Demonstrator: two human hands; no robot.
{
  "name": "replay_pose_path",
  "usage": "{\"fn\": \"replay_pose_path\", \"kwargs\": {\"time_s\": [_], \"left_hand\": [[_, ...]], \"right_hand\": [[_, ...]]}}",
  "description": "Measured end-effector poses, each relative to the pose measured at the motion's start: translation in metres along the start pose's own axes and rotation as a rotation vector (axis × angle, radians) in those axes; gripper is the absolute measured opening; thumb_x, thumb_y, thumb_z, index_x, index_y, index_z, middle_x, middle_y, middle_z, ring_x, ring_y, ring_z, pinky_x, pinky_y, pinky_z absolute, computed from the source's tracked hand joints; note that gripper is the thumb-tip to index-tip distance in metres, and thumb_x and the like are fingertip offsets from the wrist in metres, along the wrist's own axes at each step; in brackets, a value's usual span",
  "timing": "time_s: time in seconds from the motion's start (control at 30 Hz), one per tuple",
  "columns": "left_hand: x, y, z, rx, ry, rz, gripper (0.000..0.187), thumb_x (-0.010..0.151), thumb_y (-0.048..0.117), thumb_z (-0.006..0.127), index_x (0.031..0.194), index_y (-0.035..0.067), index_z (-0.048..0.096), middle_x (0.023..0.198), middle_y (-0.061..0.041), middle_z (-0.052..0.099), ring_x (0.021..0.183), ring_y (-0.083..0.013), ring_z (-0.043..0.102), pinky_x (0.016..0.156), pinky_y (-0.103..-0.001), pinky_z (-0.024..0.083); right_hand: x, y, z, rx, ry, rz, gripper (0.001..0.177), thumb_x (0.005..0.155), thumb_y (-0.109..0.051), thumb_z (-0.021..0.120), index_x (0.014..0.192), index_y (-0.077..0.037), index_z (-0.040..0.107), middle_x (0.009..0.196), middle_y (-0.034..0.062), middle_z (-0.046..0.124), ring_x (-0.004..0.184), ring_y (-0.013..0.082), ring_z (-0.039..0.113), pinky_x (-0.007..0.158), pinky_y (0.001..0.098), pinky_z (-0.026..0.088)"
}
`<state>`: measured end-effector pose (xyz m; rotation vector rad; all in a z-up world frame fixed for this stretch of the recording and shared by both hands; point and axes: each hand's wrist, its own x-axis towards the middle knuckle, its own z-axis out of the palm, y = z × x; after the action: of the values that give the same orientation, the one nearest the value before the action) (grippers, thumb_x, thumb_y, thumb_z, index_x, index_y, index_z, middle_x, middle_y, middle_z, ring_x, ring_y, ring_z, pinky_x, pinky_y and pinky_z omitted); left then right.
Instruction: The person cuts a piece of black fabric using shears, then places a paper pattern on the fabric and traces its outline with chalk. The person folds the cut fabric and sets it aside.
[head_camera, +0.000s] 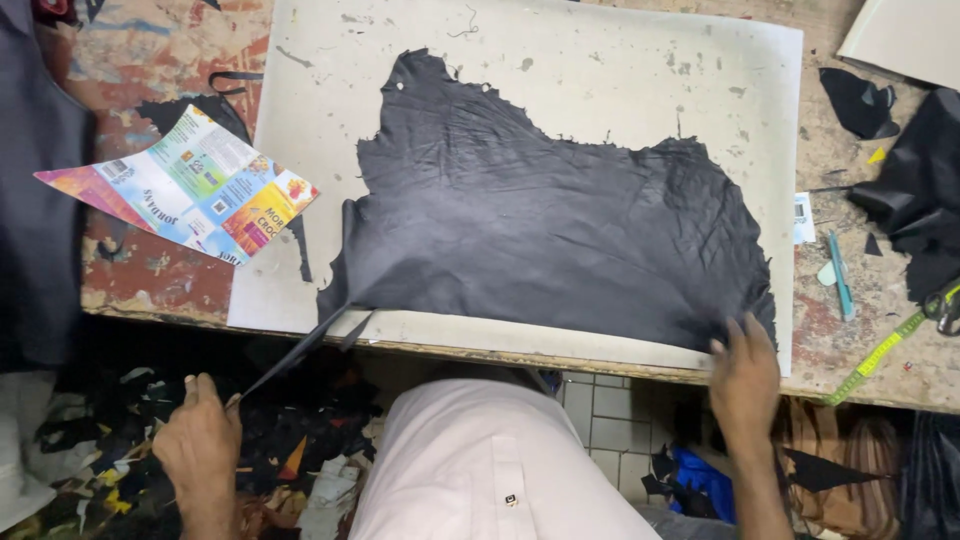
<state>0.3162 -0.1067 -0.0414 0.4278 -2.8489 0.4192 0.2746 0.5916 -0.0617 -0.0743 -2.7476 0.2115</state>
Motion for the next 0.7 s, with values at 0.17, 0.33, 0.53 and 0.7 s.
{"fn": "replay_pose_path", "kwargs": {"time_s": [0.17, 0.33, 0.53, 0.7], "left_hand": [[-0.015, -0.048, 0.020, 0.136, 0.005, -0.198, 0.005, 0.111, 0.013, 0.068, 0.106, 0.013, 0.070, 0.095, -0.001, 0.077, 0.064, -0.0183, 0.071, 0.059, -0.031, 0.054], [-0.062, -0.142, 0.057, 0.038, 0.360, -0.294, 0.040, 0.090, 0.007, 0.076, 0.130, 0.003, 0.071, 0.104, -0.009, 0.076, 0.088, -0.0203, 0.074, 0.078, -0.033, 0.057], [-0.072, -0.155, 0.046, -0.098, -0.076, -0.571, 0.070, 0.079, 0.013, 0.085, 0.144, -0.004, 0.062, 0.116, -0.022, 0.070, 0.107, -0.0320, 0.072, 0.094, -0.043, 0.057], [-0.003, 0.026, 0.020, -0.745, 0.104, -0.233, 0.040, 0.093, 0.004, 0.074, 0.133, 0.004, 0.067, 0.125, -0.016, 0.065, 0.107, -0.0322, 0.065, 0.095, -0.044, 0.053]], "right_hand": [[0.106, -0.155, 0.086, 0.046, -0.142, 0.100, 0.103, 0.097, -0.065, 0.054, 0.162, 0.008, 0.020, 0.167, 0.0356, 0.011, 0.156, 0.0475, 0.009, 0.125, 0.0581, 0.006], [0.133, -0.351, 0.140, 0.220, -0.134, -0.099, 0.107, 0.095, -0.069, 0.054, 0.160, 0.008, 0.019, 0.165, 0.0377, 0.008, 0.156, 0.0508, 0.005, 0.126, 0.0589, 0.002], [0.141, -0.485, 0.148, 0.325, -0.280, -0.458, 0.102, 0.095, -0.067, 0.052, 0.158, 0.007, 0.022, 0.164, 0.0368, 0.014, 0.156, 0.0470, 0.009, 0.127, 0.0560, 0.005], [0.153, -0.467, 0.154, 0.376, -0.324, -0.662, 0.103, 0.094, -0.071, 0.049, 0.159, 0.004, 0.022, 0.168, 0.0259, 0.017, 0.159, 0.0386, 0.011, 0.129, 0.0528, 0.009]]}}
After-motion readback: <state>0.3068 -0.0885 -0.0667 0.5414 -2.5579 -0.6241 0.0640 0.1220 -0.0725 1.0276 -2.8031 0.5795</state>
